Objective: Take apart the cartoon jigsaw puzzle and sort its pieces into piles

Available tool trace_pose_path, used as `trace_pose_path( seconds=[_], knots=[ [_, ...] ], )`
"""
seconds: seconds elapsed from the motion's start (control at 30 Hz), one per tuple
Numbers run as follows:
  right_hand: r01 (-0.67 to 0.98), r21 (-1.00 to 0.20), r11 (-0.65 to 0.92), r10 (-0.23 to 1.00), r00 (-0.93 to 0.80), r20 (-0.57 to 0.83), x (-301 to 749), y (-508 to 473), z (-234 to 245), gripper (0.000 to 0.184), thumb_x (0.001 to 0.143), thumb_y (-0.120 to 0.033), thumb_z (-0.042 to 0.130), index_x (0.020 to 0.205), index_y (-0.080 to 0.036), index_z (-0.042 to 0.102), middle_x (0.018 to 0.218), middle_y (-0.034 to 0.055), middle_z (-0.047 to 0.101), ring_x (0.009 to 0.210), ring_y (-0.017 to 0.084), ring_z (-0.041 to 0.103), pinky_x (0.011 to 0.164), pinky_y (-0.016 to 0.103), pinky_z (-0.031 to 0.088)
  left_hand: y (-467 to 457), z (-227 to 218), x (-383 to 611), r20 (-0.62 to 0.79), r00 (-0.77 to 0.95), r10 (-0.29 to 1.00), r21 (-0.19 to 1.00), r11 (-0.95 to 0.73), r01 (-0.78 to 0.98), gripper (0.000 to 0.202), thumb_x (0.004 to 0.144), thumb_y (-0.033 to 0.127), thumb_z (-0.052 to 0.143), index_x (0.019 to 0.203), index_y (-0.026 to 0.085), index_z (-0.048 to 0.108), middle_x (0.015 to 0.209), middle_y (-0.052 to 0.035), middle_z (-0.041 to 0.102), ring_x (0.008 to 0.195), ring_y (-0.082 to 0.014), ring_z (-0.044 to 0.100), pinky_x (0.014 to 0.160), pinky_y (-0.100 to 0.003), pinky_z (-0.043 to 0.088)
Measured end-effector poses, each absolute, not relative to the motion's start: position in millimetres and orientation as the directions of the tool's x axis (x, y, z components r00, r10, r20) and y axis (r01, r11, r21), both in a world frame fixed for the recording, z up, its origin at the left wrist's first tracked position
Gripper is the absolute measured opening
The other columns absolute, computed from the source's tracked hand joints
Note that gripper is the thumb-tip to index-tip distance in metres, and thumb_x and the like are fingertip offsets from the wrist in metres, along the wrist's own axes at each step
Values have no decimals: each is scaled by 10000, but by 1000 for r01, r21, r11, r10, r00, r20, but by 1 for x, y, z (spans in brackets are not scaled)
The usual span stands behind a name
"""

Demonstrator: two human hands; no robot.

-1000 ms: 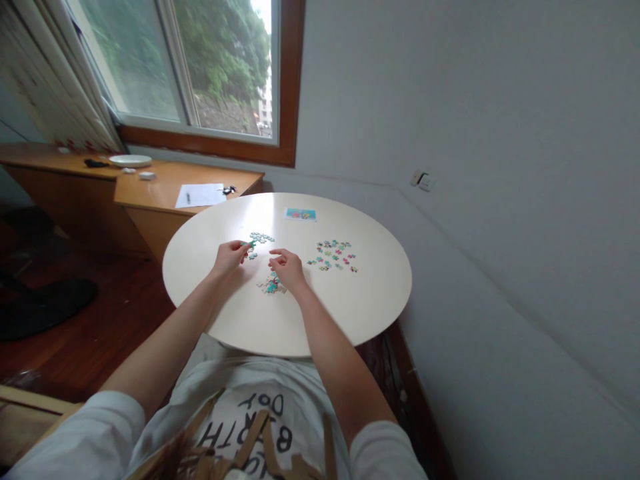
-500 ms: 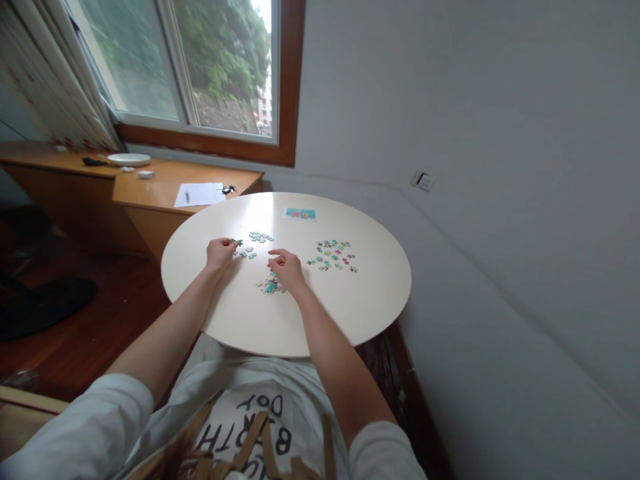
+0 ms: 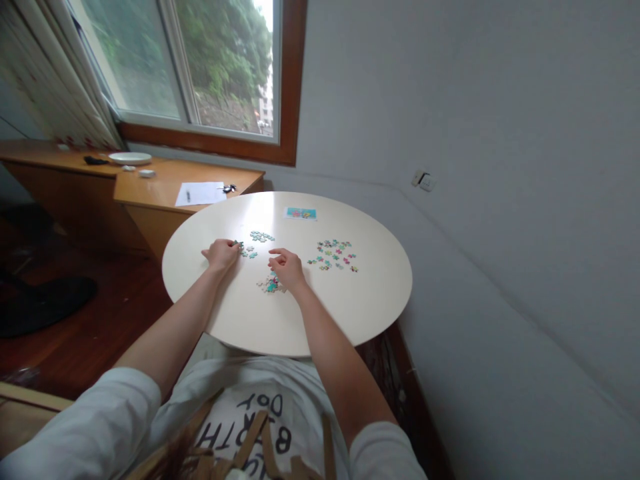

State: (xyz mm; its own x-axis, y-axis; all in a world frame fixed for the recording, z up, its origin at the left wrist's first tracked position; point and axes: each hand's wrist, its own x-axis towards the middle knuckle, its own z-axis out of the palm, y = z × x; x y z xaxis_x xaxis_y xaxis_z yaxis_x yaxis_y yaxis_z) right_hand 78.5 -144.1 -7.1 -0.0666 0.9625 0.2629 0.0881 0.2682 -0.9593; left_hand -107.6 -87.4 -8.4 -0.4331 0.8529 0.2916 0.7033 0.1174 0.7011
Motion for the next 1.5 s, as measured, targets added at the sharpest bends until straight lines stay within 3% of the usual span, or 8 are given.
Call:
trace_pose_path(
  seconds=[0.33,0.5,0.63,0.7,0.8,0.93,1.33,1.5],
  knots=[
    [80,-961,266,963,-68,261,78,-144,-7,179,689,-193,577,859,-170,626,544,-41,596,558,109,601,571,236,509,-89,-3,-109,247,-455,855,725,149,673,307,718,314,572,447,194,490,570,-85,594,805,-331,577,849,-495,254],
    [76,-961,267,963,-69,262,78,-145,-7,174,690,-188,573,856,-172,624,544,-39,595,555,108,600,564,232,506,-93,-1,-113,251,-499,829,792,120,598,366,751,332,524,422,189,451,509,-52,561,685,-264,569,801,-440,311],
    [88,-955,282,958,-77,276,78,-144,-8,176,690,-201,579,858,-175,625,543,-40,597,562,116,604,571,242,505,-97,2,-113,263,-509,819,944,-111,310,303,770,347,488,522,178,531,614,-56,614,597,-166,514,611,-293,369],
    [99,-954,285,958,-75,278,78,-143,-9,180,692,-210,580,862,-176,627,548,-37,603,554,116,601,571,246,503,-99,3,-111,287,-489,824,958,-250,140,299,777,351,478,554,163,544,738,-66,647,556,-116,472,535,-249,354],
    [110,-953,282,959,-65,276,78,-141,-12,185,689,-213,577,863,-177,631,537,-41,599,534,112,592,575,248,502,-102,5,-107,294,-436,851,939,-343,-36,272,770,340,506,593,143,564,800,-66,641,519,-71,433,508,-220,360],
    [101,-953,285,958,-65,280,78,-138,-14,197,680,-222,586,867,-177,629,522,-43,592,539,118,598,578,250,503,-104,5,-103,269,-377,886,919,-354,-176,198,754,281,563,835,118,639,686,-26,604,534,-71,474,559,-219,415],
    [116,-948,298,954,-75,290,79,-140,-14,198,688,-242,590,870,-178,633,535,-41,600,528,110,594,566,241,504,-109,7,-100,254,-369,894,931,-329,-158,302,743,196,565,1038,130,569,691,-18,645,541,-81,528,659,-277,481],
    [105,-950,294,955,-76,288,78,-138,-16,209,684,-239,585,876,-172,630,530,-44,591,541,113,598,569,241,506,-109,9,-102,167,-504,847,936,-297,-189,247,778,138,510,1021,173,489,647,12,627,496,-77,539,628,-272,502]
  ],
)
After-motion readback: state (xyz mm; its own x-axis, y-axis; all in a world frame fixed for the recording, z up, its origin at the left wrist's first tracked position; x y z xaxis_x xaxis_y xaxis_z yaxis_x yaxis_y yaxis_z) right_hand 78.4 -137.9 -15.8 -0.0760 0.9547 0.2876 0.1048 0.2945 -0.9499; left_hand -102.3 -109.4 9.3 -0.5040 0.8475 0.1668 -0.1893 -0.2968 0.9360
